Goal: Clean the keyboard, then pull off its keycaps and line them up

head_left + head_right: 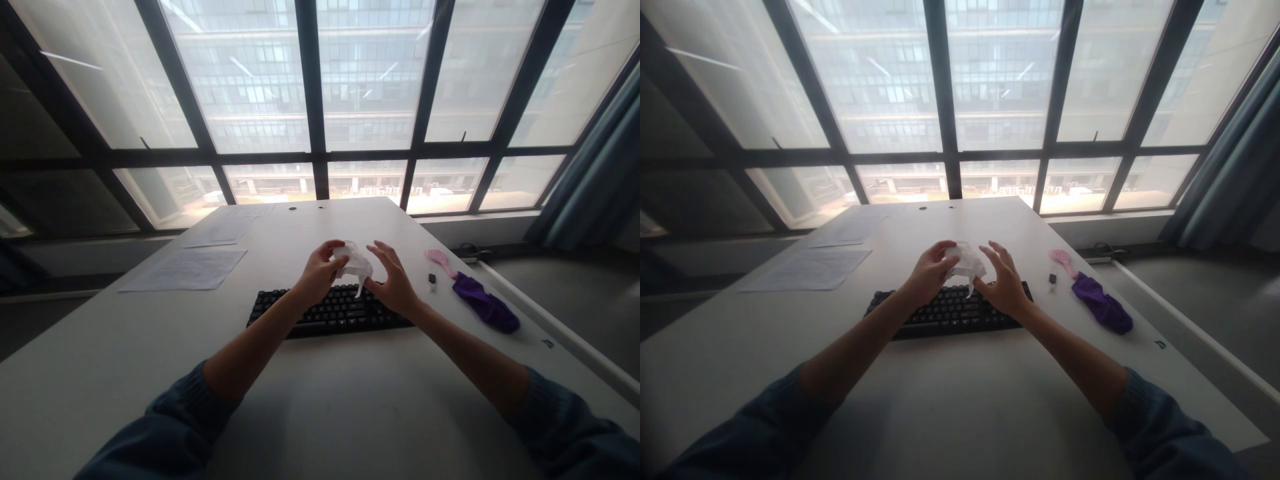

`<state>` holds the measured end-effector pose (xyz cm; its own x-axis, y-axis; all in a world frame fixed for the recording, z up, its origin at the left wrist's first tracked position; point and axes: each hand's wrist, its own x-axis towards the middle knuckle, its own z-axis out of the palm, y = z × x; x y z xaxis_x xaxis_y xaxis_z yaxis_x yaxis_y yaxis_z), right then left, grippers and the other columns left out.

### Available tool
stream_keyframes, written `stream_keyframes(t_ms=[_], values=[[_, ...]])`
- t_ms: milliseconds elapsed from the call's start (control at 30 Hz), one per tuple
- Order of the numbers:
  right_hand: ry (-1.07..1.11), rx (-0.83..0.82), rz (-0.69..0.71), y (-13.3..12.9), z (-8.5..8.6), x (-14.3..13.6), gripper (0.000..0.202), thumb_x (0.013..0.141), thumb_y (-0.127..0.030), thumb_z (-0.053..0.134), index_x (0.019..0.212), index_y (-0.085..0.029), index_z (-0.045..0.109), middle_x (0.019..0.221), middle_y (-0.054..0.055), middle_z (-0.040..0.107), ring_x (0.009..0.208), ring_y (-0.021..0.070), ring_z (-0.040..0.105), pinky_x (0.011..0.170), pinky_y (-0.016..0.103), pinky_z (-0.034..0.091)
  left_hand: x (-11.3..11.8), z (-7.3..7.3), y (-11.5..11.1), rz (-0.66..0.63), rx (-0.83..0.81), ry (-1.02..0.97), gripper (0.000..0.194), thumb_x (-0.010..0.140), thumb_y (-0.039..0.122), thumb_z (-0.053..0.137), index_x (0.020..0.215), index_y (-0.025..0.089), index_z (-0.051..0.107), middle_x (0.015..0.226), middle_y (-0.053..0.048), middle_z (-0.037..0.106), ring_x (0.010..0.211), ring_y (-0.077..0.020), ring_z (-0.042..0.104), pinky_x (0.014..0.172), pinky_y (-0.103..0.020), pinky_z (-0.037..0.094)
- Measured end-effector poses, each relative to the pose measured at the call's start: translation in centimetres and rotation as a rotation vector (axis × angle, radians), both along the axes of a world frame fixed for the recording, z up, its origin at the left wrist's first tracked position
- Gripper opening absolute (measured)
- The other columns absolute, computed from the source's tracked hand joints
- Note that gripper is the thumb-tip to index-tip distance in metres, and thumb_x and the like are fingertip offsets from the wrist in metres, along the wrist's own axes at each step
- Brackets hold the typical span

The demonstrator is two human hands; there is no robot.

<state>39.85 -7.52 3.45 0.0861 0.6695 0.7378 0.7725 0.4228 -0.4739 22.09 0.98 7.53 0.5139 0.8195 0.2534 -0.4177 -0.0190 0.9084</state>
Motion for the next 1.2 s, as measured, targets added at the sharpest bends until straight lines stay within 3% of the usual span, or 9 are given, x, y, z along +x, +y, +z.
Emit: stream_keyframes(t_ms=[133, 267, 467, 600, 700, 800, 933, 1067, 1200], values=[[0.031, -0.003, -0.058, 0.3, -0.6, -0.2, 0.04, 0.089, -0.023, 0.053, 0.128, -0.02, 0.063, 0.137, 0.012, 0.059, 0.131, 0.0292, 0.051, 0.111, 0.049, 0.042, 0.3, -0.2, -0.4, 0.022, 0.072, 0.047, 0.044, 0.066, 0.024, 0.083, 0.102, 0.017, 0.06, 0.095, -0.003, 0.066, 0.064, -0.0083, 0.058, 0.052, -0.019, 0.044], [0.012, 0.01, -0.047, 0.3, -0.7, 0.1, 0.047, 0.09, -0.014, 0.044, 0.133, -0.018, 0.06, 0.14, 0.011, 0.058, 0.132, 0.0261, 0.052, 0.114, 0.047, 0.041, 0.0, -0.3, 0.4, 0.097, 0.171, 0.064, 0.042, 0.067, 0.024, 0.08, 0.104, 0.017, 0.059, 0.095, -0.002, 0.064, 0.059, -0.0066, 0.052, 0.048, -0.017, 0.04], [0.024, 0.067, 0.215, -0.2, -0.6, 0.0, 0.048, 0.081, -0.006, 0.046, 0.119, -0.025, 0.07, 0.137, 0.003, 0.062, 0.135, 0.0252, 0.049, 0.115, 0.051, 0.037, -0.8, 0.6, 1.2, 0.119, 0.258, -0.012, 0.039, 0.067, 0.02, 0.074, 0.103, 0.02, 0.058, 0.099, -0.001, 0.062, 0.069, -0.0106, 0.056, 0.056, -0.02, 0.045], [0.514, 0.0, 0.248, 0.3, -0.4, -0.1, 0.028, 0.09, -0.024, 0.051, 0.109, -0.025, 0.073, 0.124, 0.006, 0.069, 0.12, 0.0253, 0.059, 0.102, 0.046, 0.049, -1.2, 1.3, 0.7, 0.01, 0.202, -0.05, 0.03, 0.065, 0.014, 0.067, 0.093, 0.019, 0.059, 0.088, 0.001, 0.062, 0.069, -0.0115, 0.056, 0.058, -0.02, 0.045], [0.849, -0.247, 0.377, 0.7, -0.2, -0.2, 0.043, 0.092, -0.047, 0.057, 0.129, -0.026, 0.063, 0.126, 0.008, 0.068, 0.113, 0.025, 0.063, 0.089, 0.039, 0.053, -1.4, 1.4, 0.3, -0.14, 0.12, -0.006, 0.018, 0.07, 0.022, 0.064, 0.086, 0.018, 0.059, 0.077, 0.0, 0.06, 0.063, -0.0124, 0.056, 0.053, -0.021, 0.043], [0.912, -0.489, 0.554, 0.8, -0.1, -0.2, 0.05, 0.082, -0.054, 0.069, 0.119, -0.021, 0.069, 0.105, 0.008, 0.074, 0.09, 0.0226, 0.068, 0.075, 0.032, 0.053, -1.6, 1.4, 0.2, -0.193, 0.081, 0.056, 0.017, 0.077, 0.032, 0.065, 0.084, 0.018, 0.058, 0.073, 0.0, 0.06, 0.058, -0.0127, 0.055, 0.048, -0.021, 0.04], [0.882, -0.499, 0.433, 0.5, 0.4, 0.4, 0.035, 0.07, -0.047, 0.081, 0.082, -0.015, 0.076, 0.075, 0.004, 0.072, 0.066, 0.0165, 0.062, 0.063, 0.028, 0.049, -1.9, 1.5, 1.0, -0.031, 0.203, 0.181, 0.025, 0.08, 0.041, 0.068, 0.078, 0.017, 0.059, 0.064, 0.002, 0.056, 0.051, -0.0095, 0.049, 0.045, -0.019, 0.035], [0.838, -0.492, 0.367, 0.7, 1.1, 2.0, 0.031, 0.07, -0.043, 0.082, 0.084, -0.017, 0.075, 0.079, 0.003, 0.072, 0.069, 0.0152, 0.063, 0.062, 0.026, 0.05, -2.0, 1.3, 2.2, 0.165, 0.433, 0.35, 0.032, 0.077, 0.045, 0.073, 0.074, 0.015, 0.064, 0.062, 0.002, 0.057, 0.057, -0.0103, 0.051, 0.05, -0.019, 0.038], [0.9, -0.53, 0.32, 1.4, 1.5, 3.9, 0.029, 0.069, -0.037, 0.085, 0.085, -0.017, 0.073, 0.083, 0.005, 0.072, 0.074, 0.0162, 0.066, 0.066, 0.027, 0.056, -1.9, 0.6, 3.2, 0.22, 0.535, 0.428, 0.033, 0.077, 0.046, 0.073, 0.084, 0.014, 0.067, 0.073, -0.002, 0.065, 0.063, -0.0129, 0.057, 0.054, -0.022, 0.044]])
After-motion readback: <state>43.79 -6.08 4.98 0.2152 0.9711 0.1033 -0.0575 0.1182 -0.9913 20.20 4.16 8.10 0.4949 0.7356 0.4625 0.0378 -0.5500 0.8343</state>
